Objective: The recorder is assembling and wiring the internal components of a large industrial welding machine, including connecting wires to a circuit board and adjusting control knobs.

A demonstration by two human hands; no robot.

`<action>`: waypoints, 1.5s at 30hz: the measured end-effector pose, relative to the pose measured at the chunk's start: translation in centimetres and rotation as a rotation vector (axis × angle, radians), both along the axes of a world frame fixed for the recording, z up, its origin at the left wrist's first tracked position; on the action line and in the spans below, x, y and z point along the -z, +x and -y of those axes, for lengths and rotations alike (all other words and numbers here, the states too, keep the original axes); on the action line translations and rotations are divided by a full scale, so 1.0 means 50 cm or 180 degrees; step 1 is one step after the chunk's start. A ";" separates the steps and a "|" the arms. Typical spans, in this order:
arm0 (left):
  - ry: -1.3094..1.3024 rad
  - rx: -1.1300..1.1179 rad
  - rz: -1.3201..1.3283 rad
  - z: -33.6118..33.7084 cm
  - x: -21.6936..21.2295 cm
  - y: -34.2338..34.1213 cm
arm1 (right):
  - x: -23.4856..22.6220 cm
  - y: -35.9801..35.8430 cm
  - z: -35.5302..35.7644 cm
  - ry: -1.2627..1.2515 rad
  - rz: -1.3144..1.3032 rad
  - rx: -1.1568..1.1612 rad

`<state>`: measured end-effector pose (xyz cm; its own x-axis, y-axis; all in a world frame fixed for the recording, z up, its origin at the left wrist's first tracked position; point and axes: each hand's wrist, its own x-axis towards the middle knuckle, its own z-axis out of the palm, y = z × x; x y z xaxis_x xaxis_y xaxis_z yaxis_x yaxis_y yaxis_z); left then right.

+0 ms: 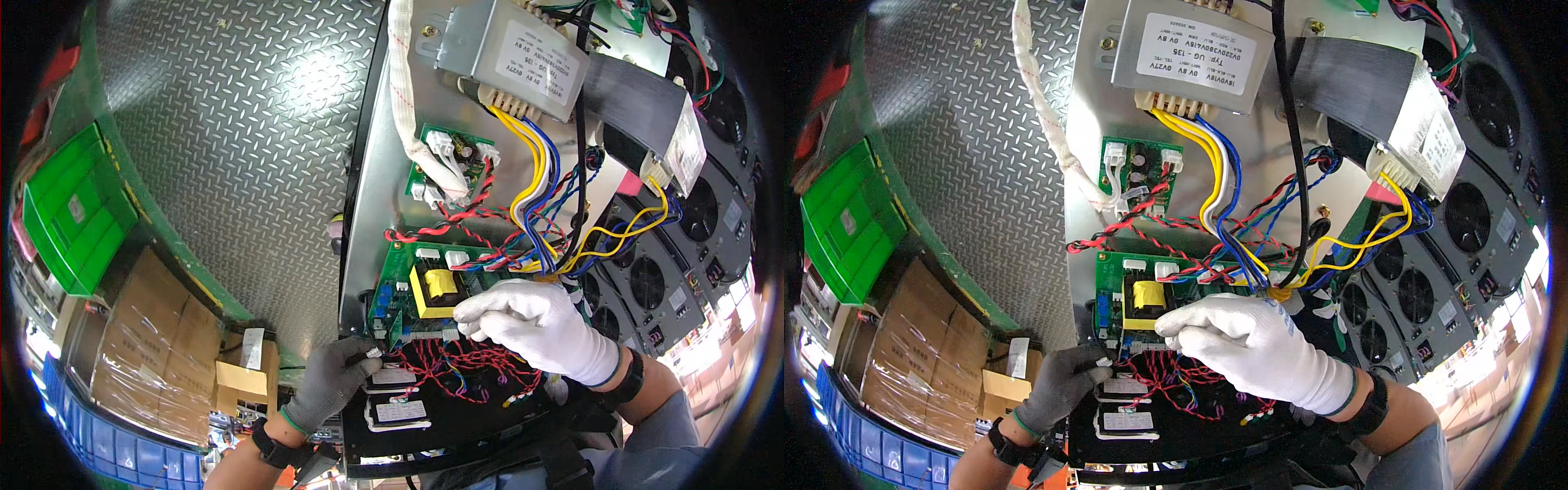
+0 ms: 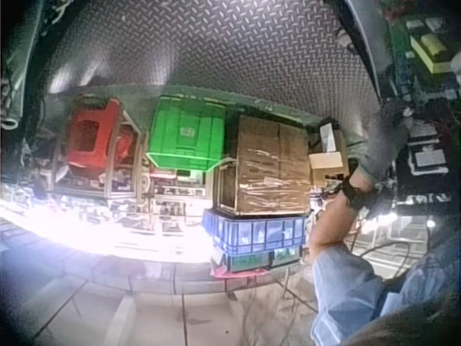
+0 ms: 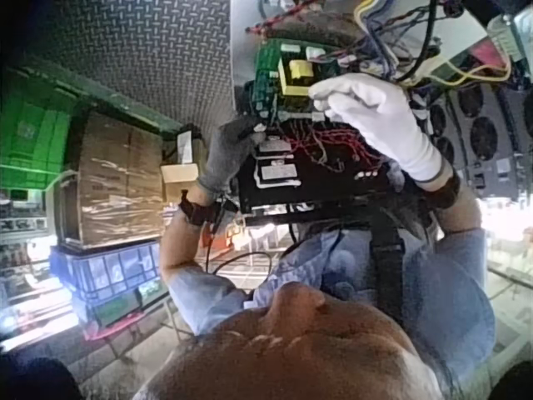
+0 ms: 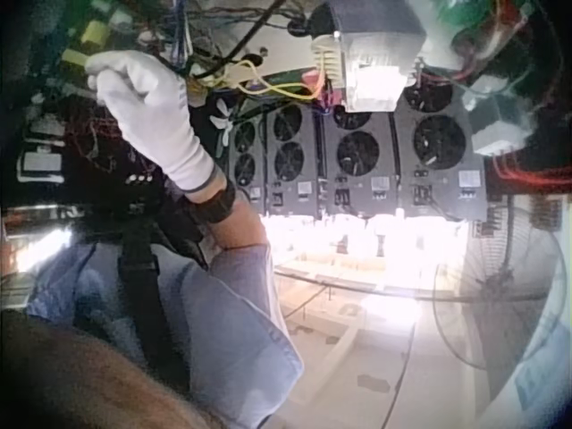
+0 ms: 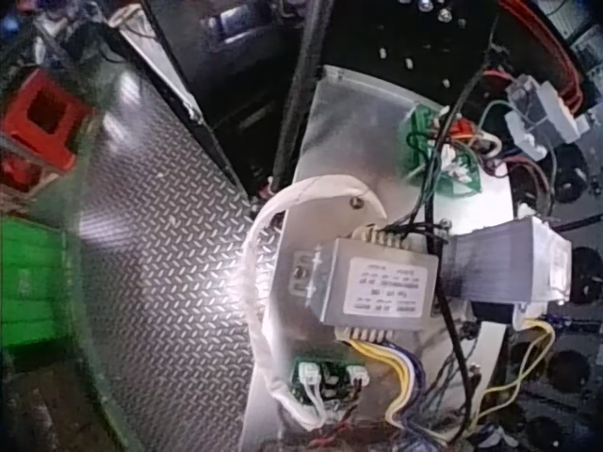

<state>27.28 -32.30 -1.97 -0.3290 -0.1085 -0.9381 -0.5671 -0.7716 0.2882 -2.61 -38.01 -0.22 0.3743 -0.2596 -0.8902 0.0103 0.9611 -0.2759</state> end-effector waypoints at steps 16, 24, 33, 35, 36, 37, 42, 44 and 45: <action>-0.0488 0.0695 -0.0232 -0.009 0.036 0.005 | 0.005 -0.001 -0.004 -0.0062 0.0132 0.0195; -0.0494 0.0613 -0.0043 -0.006 0.027 -0.005 | 0.010 -0.002 -0.005 -0.0066 0.0187 0.0133; -0.0782 0.0654 0.0110 -0.013 0.028 -0.010 | 0.014 -0.001 -0.008 0.0003 0.0216 0.0197; -0.0872 0.0643 0.0158 -0.013 0.026 -0.012 | 0.015 -0.001 -0.008 -0.0018 0.0194 0.0160; -0.0913 0.0608 0.0189 -0.014 0.024 -0.015 | 0.015 0.000 -0.008 -0.0038 0.0198 0.0191; -0.0955 0.0571 0.0221 -0.013 0.023 -0.017 | 0.015 0.001 -0.008 -0.0011 0.0185 0.0247; -0.1587 0.1357 0.0362 -0.002 0.020 -0.019 | 0.014 0.004 -0.006 0.0201 0.0151 0.0344; -0.1707 0.1593 0.0447 0.003 0.020 -0.022 | 0.014 0.004 -0.005 0.0211 0.0148 0.0328; -0.1730 0.1671 0.0480 0.003 0.025 -0.025 | 0.014 0.004 -0.004 0.0177 0.0122 0.0269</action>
